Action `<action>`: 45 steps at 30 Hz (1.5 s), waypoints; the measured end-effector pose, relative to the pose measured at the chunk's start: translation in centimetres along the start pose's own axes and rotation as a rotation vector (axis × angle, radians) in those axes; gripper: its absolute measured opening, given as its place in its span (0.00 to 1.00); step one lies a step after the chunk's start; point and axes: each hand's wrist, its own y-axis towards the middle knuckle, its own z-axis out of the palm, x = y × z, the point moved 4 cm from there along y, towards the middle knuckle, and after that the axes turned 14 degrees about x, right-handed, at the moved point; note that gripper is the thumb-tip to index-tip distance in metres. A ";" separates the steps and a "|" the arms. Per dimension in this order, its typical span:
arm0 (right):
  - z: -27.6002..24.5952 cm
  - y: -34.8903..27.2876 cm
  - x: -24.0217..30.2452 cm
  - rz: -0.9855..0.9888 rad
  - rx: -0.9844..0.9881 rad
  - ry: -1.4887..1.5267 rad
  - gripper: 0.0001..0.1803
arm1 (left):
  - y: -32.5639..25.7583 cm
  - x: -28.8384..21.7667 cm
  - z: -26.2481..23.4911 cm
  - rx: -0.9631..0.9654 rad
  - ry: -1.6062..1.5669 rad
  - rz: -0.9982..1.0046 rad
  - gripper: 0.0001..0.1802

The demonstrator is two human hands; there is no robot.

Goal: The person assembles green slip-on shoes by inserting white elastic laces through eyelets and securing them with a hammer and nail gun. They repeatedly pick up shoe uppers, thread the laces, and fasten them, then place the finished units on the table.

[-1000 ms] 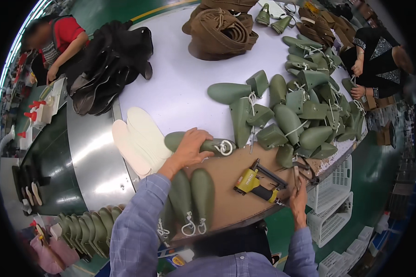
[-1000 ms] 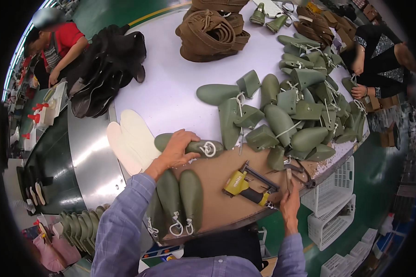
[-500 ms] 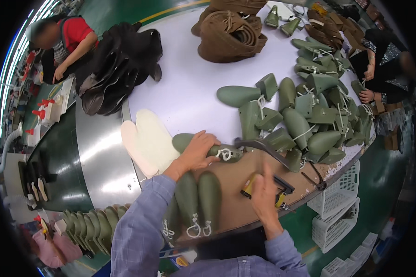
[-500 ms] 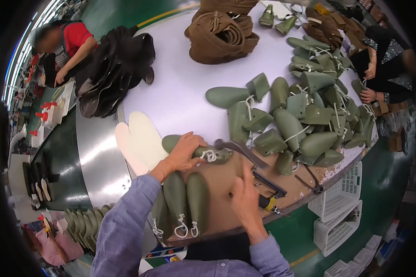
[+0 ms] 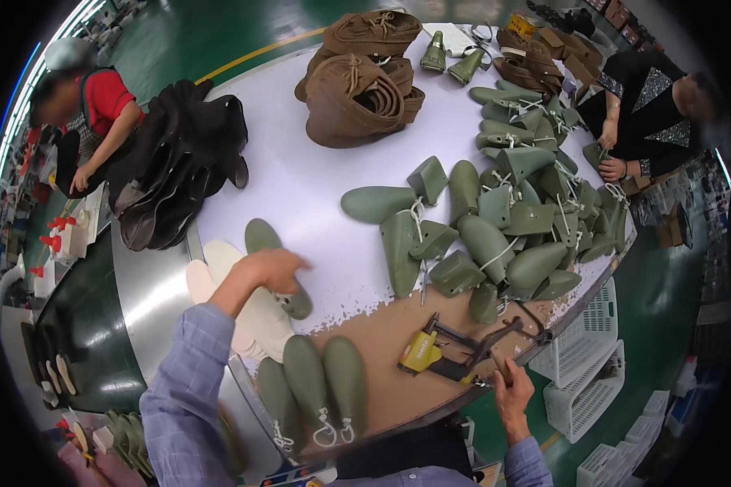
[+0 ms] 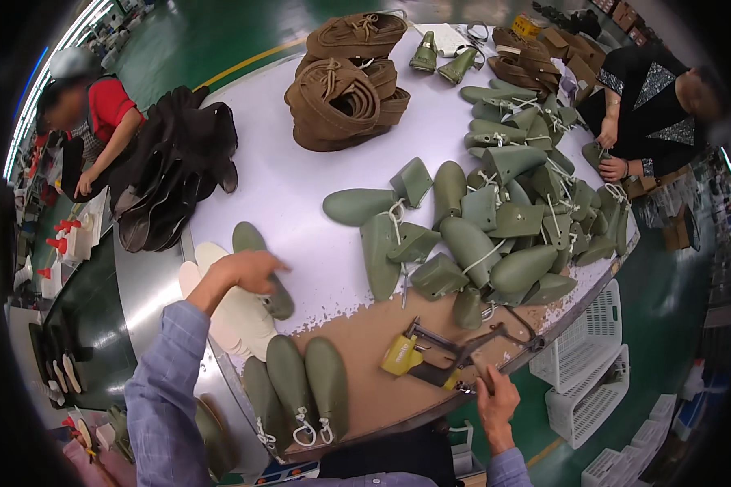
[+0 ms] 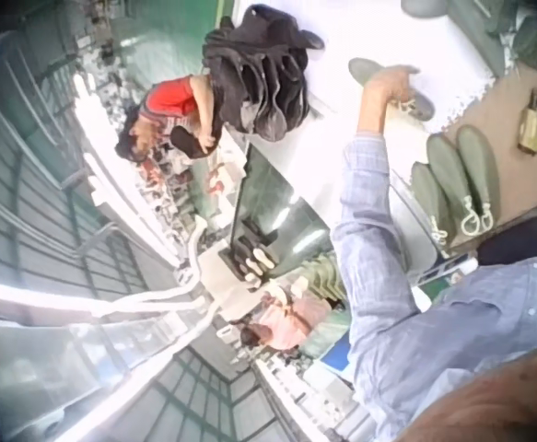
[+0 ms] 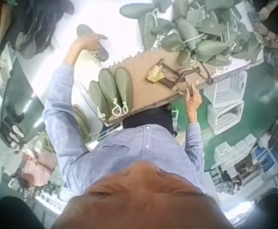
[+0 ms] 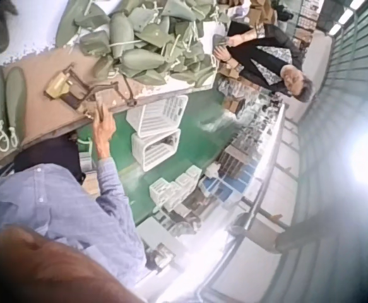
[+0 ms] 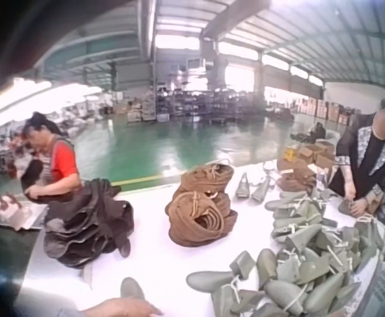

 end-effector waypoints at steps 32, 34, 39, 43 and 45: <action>11.1 28.0 12.2 -0.127 0.187 -0.185 0.51 | 11.4 -11.1 -11.4 -1.035 0.491 0.109 0.32; 11.4 28.2 11.6 -0.085 0.272 -0.119 0.48 | 12.7 -10.9 -12.6 -0.863 0.477 0.119 0.33; 11.6 28.8 10.3 0.048 0.343 -0.063 0.47 | 10.6 -7.0 -11.5 -0.596 0.162 0.203 0.36; 12.0 29.3 10.7 0.090 0.355 -0.068 0.46 | 7.1 -2.0 -6.8 -0.582 -0.134 0.011 0.34; 11.9 29.5 11.0 0.089 0.351 -0.064 0.45 | 4.0 -2.4 -6.4 -0.643 -0.327 -0.022 0.33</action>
